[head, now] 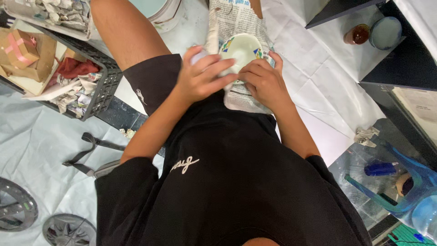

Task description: The person sits and repeatedly wraps individual glass cups with newspaper sheets. They unfold a newspaper, place a cup on it, fold the paper around the cup, and set the wrapped item aside. The process is repeated for multiple cups throughout the clip.

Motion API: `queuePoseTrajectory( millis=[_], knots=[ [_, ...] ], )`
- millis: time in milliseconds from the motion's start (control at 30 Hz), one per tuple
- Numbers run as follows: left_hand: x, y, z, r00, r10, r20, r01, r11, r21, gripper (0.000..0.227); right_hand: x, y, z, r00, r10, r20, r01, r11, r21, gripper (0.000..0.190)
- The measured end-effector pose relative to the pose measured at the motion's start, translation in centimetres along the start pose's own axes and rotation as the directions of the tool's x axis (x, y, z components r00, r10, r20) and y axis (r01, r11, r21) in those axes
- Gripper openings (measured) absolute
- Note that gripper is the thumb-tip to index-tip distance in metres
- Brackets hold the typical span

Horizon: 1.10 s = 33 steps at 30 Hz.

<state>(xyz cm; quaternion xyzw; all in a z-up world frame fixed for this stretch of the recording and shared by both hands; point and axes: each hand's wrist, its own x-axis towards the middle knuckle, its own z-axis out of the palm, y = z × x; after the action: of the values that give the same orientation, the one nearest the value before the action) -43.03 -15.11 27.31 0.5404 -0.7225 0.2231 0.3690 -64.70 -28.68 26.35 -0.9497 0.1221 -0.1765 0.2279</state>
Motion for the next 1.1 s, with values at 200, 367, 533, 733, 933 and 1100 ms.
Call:
queuePoseTrajectory(
  millis=[200,367,533,733,933,1100],
  knots=[
    [-1.8,0.2,7.2,0.942,-0.330,-0.057,0.309,0.922,-0.234,0.031,0.0,0.2,0.3,0.998,0.005,-0.067,-0.004,1.000,0.013,0.025],
    [-3.6,-0.4,7.6,0.955,-0.153,0.253,0.214,0.947,-0.238,0.023,-0.7,0.2,0.6,0.991,0.006,-0.133,0.011,0.992,0.129,0.028],
    [-2.1,-0.8,4.8,0.958,0.092,0.272,-0.024,0.969,-0.244,0.045,-1.2,1.1,-0.4,0.991,0.008,-0.130,0.018,0.981,0.193,0.026],
    [-1.9,-1.0,4.8,0.964,0.127,0.235,-0.036,0.933,-0.357,0.063,-3.0,1.9,-1.0,0.987,0.157,0.046,-0.163,0.933,0.322,0.035],
    [-3.3,-0.7,7.2,0.980,0.087,0.180,-0.041,0.969,-0.243,0.036,-4.8,2.5,-4.4,0.997,-0.038,0.072,0.003,0.904,0.429,0.060],
    [-3.3,-0.4,7.4,0.984,0.040,0.171,0.015,0.950,-0.311,0.033,-8.1,4.1,-6.7,0.977,0.096,0.191,-0.136,0.968,0.210,0.061]
  ],
)
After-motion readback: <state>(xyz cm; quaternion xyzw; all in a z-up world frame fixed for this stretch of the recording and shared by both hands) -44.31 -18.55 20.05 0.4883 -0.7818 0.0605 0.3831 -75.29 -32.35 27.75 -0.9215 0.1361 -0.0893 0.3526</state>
